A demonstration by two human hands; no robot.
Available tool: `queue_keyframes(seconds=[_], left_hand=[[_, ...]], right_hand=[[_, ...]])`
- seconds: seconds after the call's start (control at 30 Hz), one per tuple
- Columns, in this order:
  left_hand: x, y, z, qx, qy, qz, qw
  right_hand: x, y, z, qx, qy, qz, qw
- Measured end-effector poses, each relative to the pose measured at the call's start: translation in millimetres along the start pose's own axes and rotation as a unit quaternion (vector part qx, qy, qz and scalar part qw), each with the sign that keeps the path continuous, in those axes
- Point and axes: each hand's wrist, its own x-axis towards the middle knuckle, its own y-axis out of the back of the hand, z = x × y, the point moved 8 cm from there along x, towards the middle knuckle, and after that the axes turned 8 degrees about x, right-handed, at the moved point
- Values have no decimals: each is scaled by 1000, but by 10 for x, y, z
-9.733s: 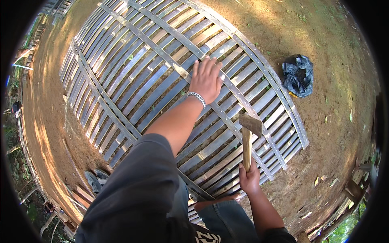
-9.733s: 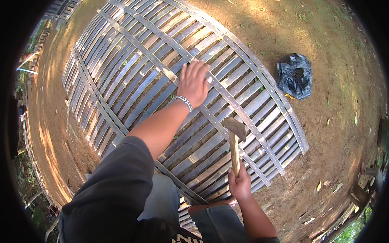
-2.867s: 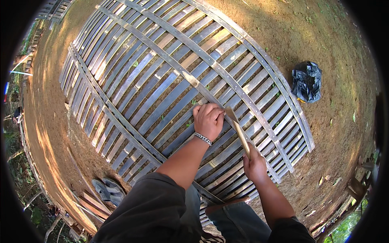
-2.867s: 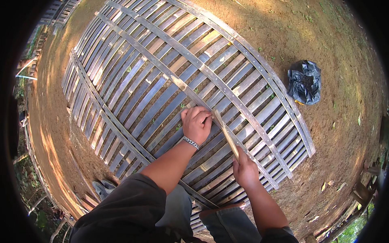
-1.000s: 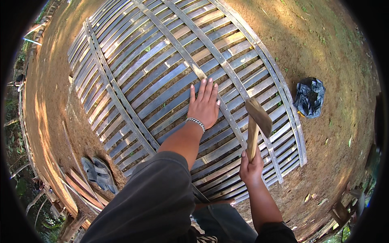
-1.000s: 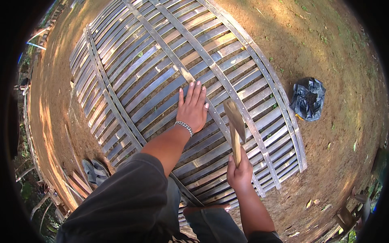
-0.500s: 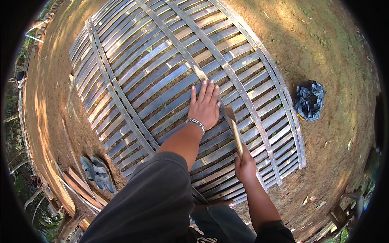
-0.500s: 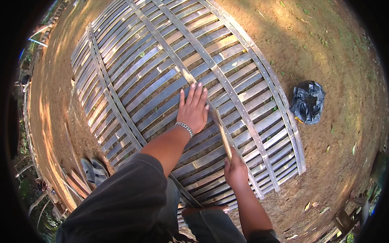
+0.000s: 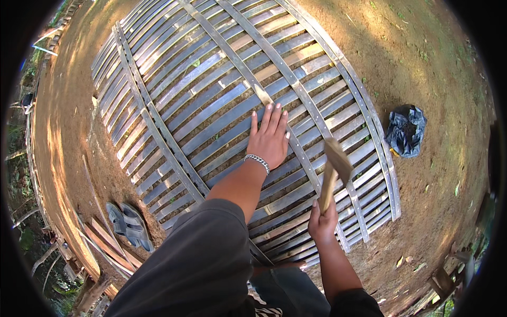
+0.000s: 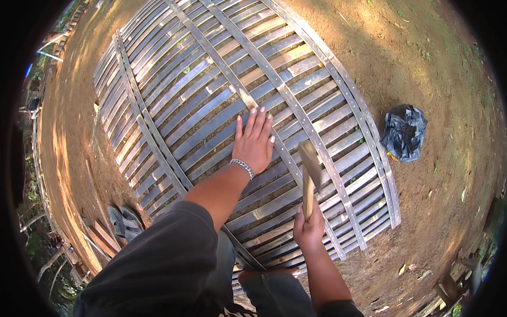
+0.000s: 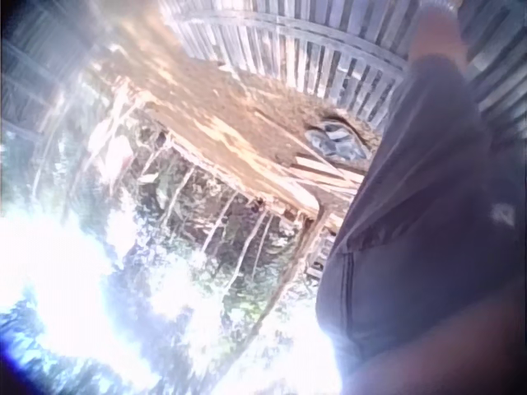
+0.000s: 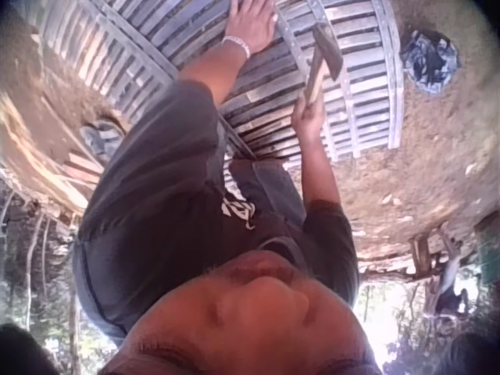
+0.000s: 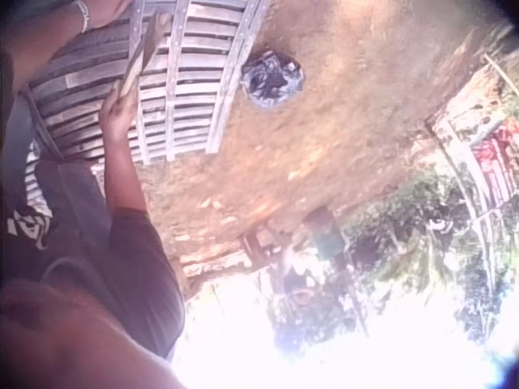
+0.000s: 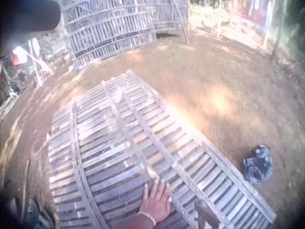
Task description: The person hammers nails into a curved wooden slat structure using a hammer. They retrieve nails from a black plastic bag and secure the slats in place, moving along the structure as they work.
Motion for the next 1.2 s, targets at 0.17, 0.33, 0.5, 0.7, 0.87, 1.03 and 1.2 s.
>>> queue_keyframes(seconds=[0.17, 0.33, 0.5, 0.7, 0.87, 1.03, 1.2], left_hand=[[9, -19, 43, 14, -8, -7, 1000], [-15, -33, 15, 8, -3, -7, 1000], [-10, -44, 14, 12, -6, -12, 1000], [-5, -7, 33, 0, -9, -7, 1000], [-15, -31, -13, 8, 0, -9, 1000], [6, -10, 41, -6, -7, -4, 1000], [-18, -33, 4, -12, -6, 11, 1000]], right_hand=[[-104, -122, 194, -106, 3, -33, 994], [-40, 15, 126, 15, -10, 6, 1000], [-35, -214, 261, -167, -112, -120, 972], [-89, -26, 86, -35, 20, 0, 999], [16, -160, 109, -94, -73, -101, 988], [-81, -87, 84, -42, 10, -14, 999], [80, -147, 86, -58, -41, -50, 996]])
